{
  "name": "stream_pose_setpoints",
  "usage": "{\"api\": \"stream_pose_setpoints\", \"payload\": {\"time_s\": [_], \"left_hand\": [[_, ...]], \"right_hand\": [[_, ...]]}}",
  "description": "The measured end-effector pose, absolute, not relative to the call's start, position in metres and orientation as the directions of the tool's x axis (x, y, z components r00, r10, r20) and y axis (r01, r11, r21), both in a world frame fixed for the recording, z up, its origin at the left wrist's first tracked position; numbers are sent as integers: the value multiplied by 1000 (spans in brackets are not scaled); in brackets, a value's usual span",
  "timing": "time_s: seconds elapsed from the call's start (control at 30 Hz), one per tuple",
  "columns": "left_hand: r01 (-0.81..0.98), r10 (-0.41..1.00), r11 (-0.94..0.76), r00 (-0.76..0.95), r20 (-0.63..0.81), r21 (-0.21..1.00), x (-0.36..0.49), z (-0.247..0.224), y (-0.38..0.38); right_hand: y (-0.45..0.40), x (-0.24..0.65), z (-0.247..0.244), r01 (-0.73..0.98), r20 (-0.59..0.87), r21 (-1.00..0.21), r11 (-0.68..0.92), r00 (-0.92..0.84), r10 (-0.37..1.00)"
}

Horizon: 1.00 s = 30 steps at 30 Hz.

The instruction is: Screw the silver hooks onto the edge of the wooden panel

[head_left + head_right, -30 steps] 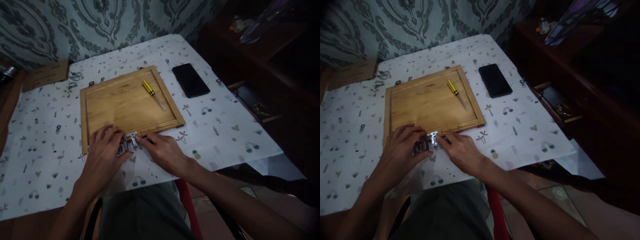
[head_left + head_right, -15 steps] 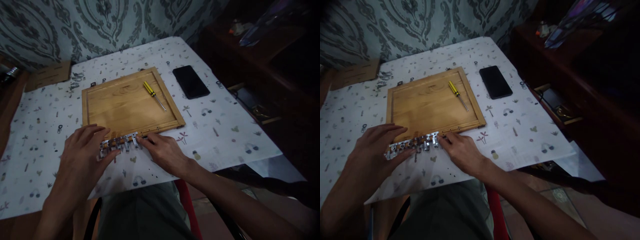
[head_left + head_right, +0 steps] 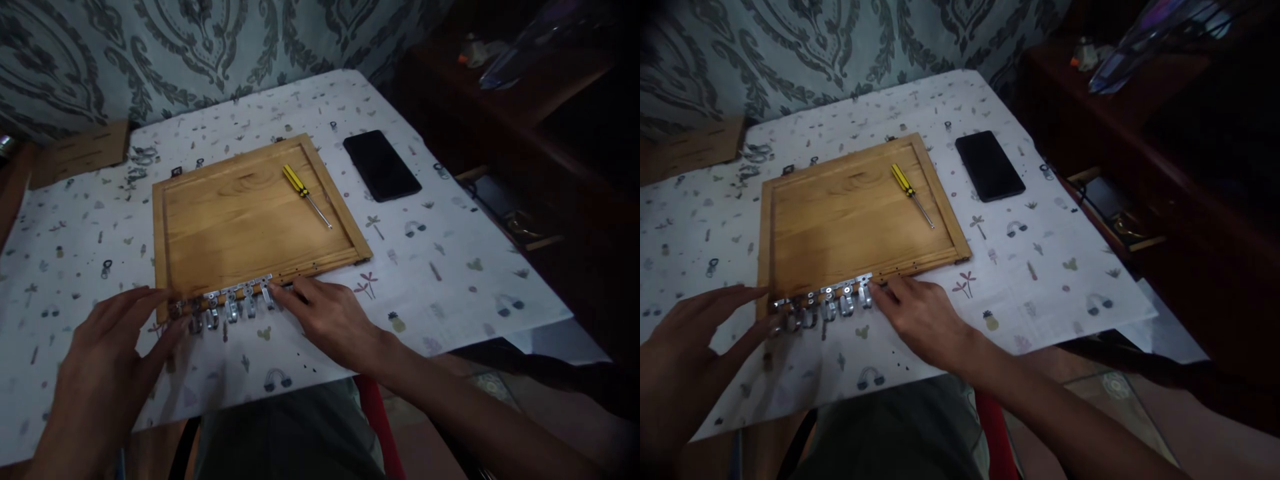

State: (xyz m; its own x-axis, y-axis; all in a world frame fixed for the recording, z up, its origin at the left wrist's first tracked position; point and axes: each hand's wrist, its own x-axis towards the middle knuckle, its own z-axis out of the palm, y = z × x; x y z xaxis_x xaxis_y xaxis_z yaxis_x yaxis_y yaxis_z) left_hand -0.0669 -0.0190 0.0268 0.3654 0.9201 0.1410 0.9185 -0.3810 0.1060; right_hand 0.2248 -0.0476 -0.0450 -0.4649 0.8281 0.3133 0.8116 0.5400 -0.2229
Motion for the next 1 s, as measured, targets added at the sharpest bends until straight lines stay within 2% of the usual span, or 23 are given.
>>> {"api": "stream_pose_setpoints", "payload": {"time_s": [0.37, 0.53, 0.63, 0.9, 1.0], "left_hand": [[956, 962, -265, 253, 98, 127, -82, 30, 5], [974, 970, -203, 186, 155, 102, -99, 30, 31], [979, 979, -137, 111, 171, 148, -113, 18, 51], [966, 925, -207, 142, 351, 154, -150, -26, 107], [962, 916, -219, 145, 375, 163, -155, -36, 127]], "right_hand": [[-46, 229, -47, 767, 407, -275, 580, -454, 793], [-45, 227, -48, 774, 408, -272, 571, -445, 797], [-46, 226, -48, 778, 416, -265, 569, -440, 796], [-38, 227, -55, 778, 500, -192, 598, -447, 742], [-36, 226, -56, 767, 560, -167, 620, -444, 699]]}}
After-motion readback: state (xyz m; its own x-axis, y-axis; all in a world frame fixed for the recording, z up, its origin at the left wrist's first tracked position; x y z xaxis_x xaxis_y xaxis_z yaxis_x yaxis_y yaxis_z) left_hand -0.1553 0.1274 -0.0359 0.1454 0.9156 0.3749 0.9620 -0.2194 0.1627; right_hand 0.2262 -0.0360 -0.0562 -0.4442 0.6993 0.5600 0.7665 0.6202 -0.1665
